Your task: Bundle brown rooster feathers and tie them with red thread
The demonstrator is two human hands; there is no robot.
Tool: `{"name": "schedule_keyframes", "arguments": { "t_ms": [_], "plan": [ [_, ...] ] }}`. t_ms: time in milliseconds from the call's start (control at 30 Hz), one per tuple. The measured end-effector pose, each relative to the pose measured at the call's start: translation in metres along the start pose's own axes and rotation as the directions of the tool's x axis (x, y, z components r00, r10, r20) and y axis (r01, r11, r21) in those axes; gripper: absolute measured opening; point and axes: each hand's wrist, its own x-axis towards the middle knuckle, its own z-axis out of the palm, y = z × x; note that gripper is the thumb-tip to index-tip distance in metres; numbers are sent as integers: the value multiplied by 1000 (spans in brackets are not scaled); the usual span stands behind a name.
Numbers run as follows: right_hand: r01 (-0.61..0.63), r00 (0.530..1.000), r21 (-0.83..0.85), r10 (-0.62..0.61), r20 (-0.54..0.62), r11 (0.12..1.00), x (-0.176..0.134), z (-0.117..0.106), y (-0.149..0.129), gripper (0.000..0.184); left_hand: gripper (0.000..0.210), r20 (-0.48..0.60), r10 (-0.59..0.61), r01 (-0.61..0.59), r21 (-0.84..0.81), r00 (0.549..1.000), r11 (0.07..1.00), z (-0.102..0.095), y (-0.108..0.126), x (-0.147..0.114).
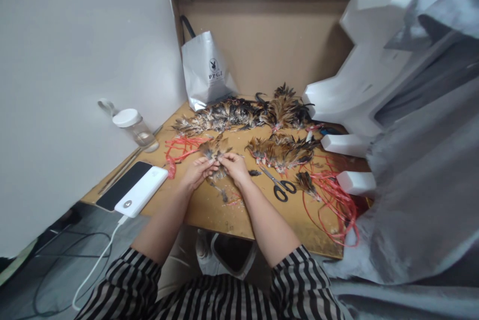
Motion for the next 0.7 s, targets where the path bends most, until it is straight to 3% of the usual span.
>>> {"name": "schedule_keyframes", "arguments": {
  "t_ms": [200,700],
  "plan": [
    [10,1000,43,-10,-3,999,-2,5,1,28,23,48,-21,20,20,999,1000,1,-1,-1],
    [61,997,-135,-68,-42,989,4,4,12,28,19,66,-22,18,65,998,998,2,-2,-1]
  ]
}}
